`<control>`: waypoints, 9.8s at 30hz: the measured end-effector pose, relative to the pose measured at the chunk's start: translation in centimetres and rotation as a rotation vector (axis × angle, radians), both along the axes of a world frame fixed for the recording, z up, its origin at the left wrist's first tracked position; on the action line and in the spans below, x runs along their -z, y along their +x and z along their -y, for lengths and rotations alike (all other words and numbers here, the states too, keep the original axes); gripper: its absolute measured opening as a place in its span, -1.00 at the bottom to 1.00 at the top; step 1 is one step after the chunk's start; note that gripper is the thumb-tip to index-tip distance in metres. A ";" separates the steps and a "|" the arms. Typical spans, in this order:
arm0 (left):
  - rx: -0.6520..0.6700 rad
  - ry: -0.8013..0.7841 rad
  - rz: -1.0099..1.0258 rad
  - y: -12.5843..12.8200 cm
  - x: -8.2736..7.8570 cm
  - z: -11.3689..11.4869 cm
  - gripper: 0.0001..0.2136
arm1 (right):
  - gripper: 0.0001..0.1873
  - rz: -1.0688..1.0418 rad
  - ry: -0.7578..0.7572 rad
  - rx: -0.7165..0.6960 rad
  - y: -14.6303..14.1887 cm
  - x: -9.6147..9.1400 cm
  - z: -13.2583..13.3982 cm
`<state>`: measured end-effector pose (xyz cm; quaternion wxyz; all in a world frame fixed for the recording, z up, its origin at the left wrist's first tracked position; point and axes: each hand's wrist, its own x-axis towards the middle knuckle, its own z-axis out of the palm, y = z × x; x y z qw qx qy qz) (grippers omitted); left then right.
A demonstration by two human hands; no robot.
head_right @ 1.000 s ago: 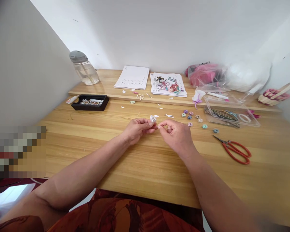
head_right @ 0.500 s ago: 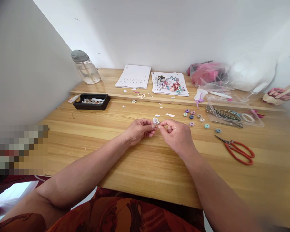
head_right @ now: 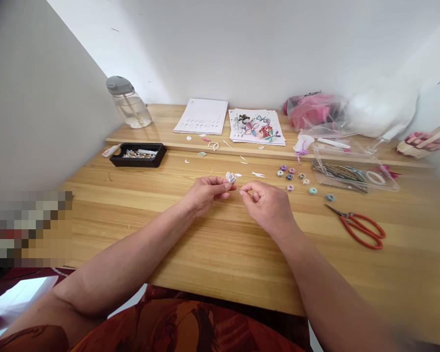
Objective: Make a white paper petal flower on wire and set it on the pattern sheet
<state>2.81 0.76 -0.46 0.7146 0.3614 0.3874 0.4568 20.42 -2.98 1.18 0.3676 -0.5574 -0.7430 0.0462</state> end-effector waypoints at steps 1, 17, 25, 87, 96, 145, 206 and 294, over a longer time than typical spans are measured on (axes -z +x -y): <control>0.019 -0.003 0.007 0.1 0.0 0.1 -0.73 | -0.91 0.007 0.008 0.000 0.0 0.1 0.0; 0.074 -0.013 -0.018 0.2 -0.3 0.4 -0.81 | -0.88 -0.063 -0.042 -0.013 -0.2 0.1 0.0; 0.044 -0.077 -0.072 0.2 -0.8 0.4 -0.86 | -0.89 -0.091 -0.030 -0.013 -0.3 -0.2 0.1; 0.233 -0.020 -0.062 -0.8 -0.3 -0.1 -0.79 | -0.95 -0.040 0.060 -0.094 0.0 -0.3 -0.1; 0.275 -0.088 0.029 -1.0 -0.3 -0.2 -0.78 | -0.93 -0.030 0.027 -0.043 0.0 -0.4 0.1; 0.099 0.515 -0.592 -0.9 -0.9 0.1 -0.86 | -0.69 -0.381 -0.449 -0.040 1.2 0.8 -1.6; 0.073 1.060 -1.147 -0.2 -0.5 1.5 -0.85 | -0.82 0.085 0.158 -0.205 -0.1 -0.1 0.4; 0.069 1.141 -1.222 -0.3 0.5 0.7 -0.86 | -0.80 0.035 0.055 -0.136 -0.6 0.5 0.0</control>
